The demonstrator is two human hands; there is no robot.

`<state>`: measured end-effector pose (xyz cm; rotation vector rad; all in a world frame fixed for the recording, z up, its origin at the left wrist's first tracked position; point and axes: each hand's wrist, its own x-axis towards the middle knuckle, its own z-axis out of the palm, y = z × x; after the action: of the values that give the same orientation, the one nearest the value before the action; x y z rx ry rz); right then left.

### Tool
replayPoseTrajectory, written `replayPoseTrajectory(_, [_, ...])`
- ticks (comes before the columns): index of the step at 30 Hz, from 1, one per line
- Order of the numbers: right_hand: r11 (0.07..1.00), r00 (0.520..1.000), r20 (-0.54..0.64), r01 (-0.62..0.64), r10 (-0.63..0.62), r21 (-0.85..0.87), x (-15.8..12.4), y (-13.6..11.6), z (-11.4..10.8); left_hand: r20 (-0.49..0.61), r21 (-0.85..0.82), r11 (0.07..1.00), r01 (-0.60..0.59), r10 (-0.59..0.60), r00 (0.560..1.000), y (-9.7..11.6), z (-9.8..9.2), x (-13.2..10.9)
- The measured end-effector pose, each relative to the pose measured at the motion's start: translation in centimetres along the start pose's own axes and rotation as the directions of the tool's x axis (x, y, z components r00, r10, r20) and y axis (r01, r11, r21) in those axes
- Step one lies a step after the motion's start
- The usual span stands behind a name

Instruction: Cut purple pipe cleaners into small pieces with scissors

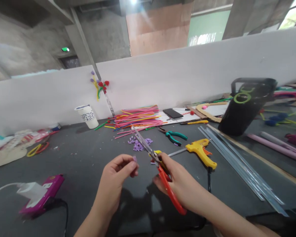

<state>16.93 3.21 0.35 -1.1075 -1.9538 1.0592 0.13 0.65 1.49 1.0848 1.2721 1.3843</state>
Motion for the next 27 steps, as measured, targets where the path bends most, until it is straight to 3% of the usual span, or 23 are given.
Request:
replayPoseTrajectory(4, [0.976,0.999,0.021,0.034,-0.030,-0.217,-0.4,0.0,-0.3,-0.060,-0.192,0.981,-0.004,-0.008,0.998,0.6,-0.6,-0.1])
replayPoseTrajectory(10, [0.837,0.990,-0.023,0.107,-0.142,-0.537,-1.2,0.6,0.1,-0.115,-0.340,0.940,-0.035,-0.005,0.993,1.1,-0.4,-0.5])
replayPoseTrajectory(18, [0.740,0.969,0.061,0.223,-0.239,-0.635,-1.5,0.7,0.6,-0.130,-0.401,0.914,-0.067,0.015,0.991,1.3,-0.2,-0.8])
replayPoseTrajectory(27, [0.706,0.949,0.086,0.285,-0.304,-0.648,-1.8,1.1,0.5,-0.146,-0.394,0.915,-0.086,0.030,0.989,1.4,-0.2,-0.8])
